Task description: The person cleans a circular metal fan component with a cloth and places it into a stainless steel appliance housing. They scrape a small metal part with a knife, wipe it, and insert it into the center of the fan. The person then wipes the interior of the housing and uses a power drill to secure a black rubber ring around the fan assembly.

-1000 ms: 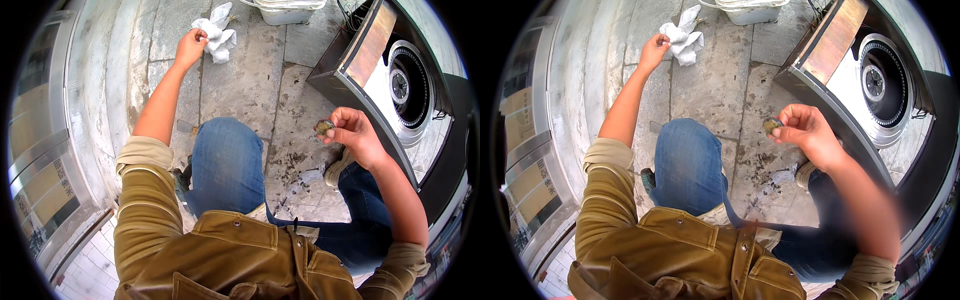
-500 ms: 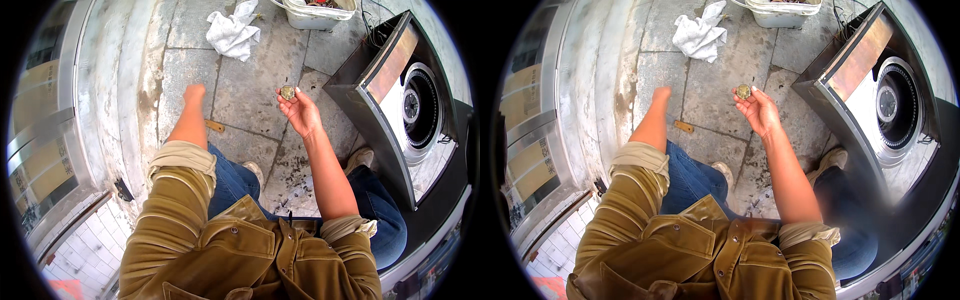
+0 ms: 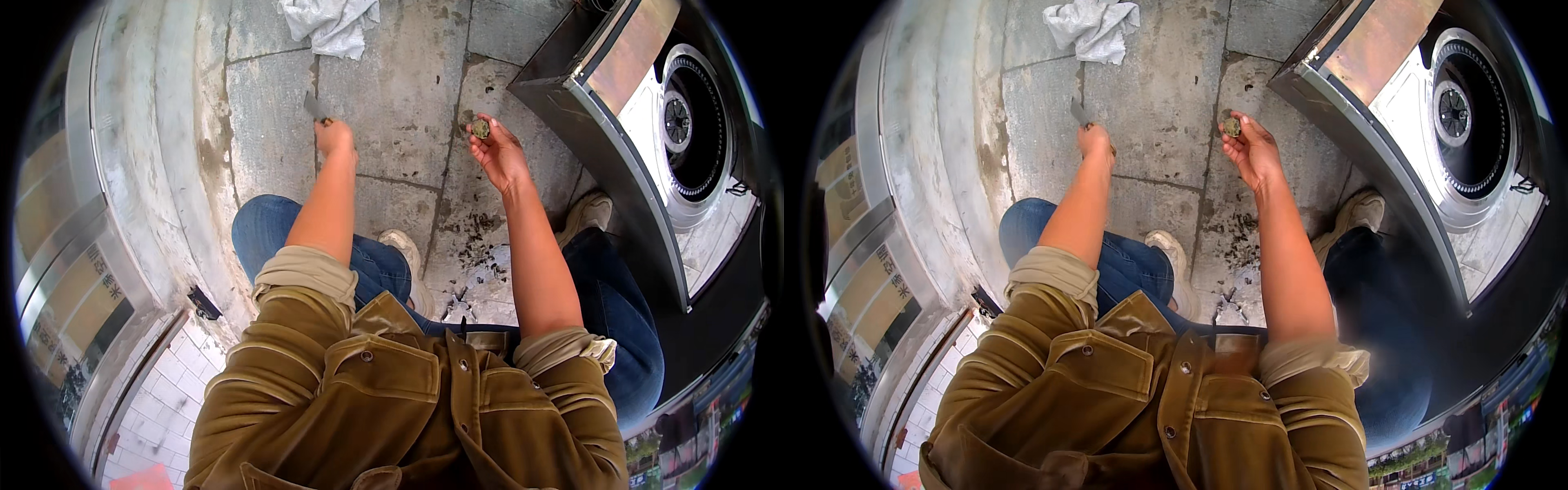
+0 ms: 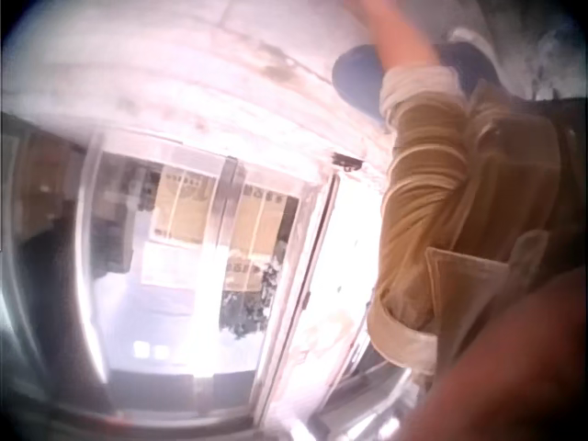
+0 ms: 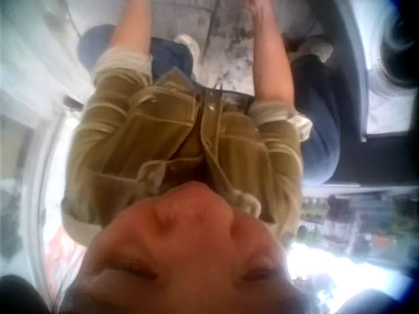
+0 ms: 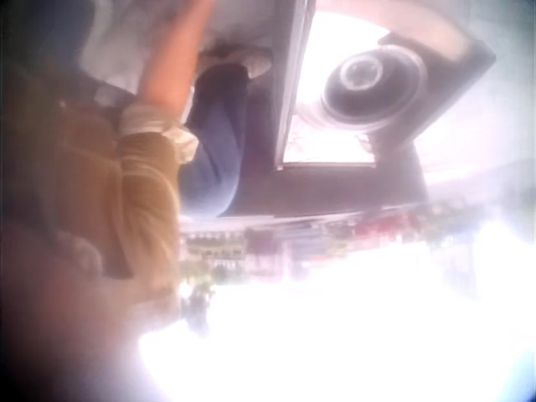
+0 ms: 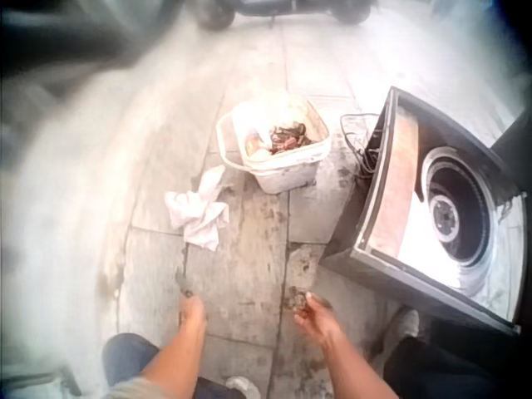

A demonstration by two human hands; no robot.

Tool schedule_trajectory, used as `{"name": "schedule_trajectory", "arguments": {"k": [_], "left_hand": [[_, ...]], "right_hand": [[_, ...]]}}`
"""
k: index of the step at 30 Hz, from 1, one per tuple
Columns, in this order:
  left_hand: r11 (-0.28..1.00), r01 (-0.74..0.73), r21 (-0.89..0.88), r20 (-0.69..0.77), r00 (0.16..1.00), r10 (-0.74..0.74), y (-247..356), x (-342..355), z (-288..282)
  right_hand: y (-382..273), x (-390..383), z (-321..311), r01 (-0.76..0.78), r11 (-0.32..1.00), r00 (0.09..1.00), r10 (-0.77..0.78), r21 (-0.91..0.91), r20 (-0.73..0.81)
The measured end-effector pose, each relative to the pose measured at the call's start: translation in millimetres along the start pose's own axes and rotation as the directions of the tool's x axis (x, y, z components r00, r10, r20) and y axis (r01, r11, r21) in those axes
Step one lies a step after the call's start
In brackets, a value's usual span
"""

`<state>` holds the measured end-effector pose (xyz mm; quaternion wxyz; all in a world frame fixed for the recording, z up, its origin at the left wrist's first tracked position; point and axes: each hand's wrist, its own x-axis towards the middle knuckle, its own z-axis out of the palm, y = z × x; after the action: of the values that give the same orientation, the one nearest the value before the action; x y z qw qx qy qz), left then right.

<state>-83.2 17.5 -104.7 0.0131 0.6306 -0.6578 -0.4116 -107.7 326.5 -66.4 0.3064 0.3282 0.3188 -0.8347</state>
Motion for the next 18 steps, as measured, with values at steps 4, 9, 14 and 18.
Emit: {"name": "schedule_trajectory", "arguments": {"k": [4,9,14,18], "left_hand": [[0.648,-0.663,0.376,0.604,0.705,0.372,68,-105,-11],[0.372,-0.887,0.273,0.903,0.37,0.219,53,-177,-49],[0.347,-0.914,0.21,0.92,0.305,0.245,40,-192,-41],[0.401,-0.888,0.226,0.927,0.323,0.193,47,-197,-39]], "right_hand": [[4,2,-29,-0.013,0.999,0.995,0.01,-0.029,-0.096],[9,2,-20,-0.019,1.0,0.998,0.018,-0.025,-0.063],[5,-6,-20,0.033,0.999,0.998,-0.034,-0.012,-0.048],[2,-9,-23,0.084,0.996,0.995,-0.085,-0.015,-0.049]]}}
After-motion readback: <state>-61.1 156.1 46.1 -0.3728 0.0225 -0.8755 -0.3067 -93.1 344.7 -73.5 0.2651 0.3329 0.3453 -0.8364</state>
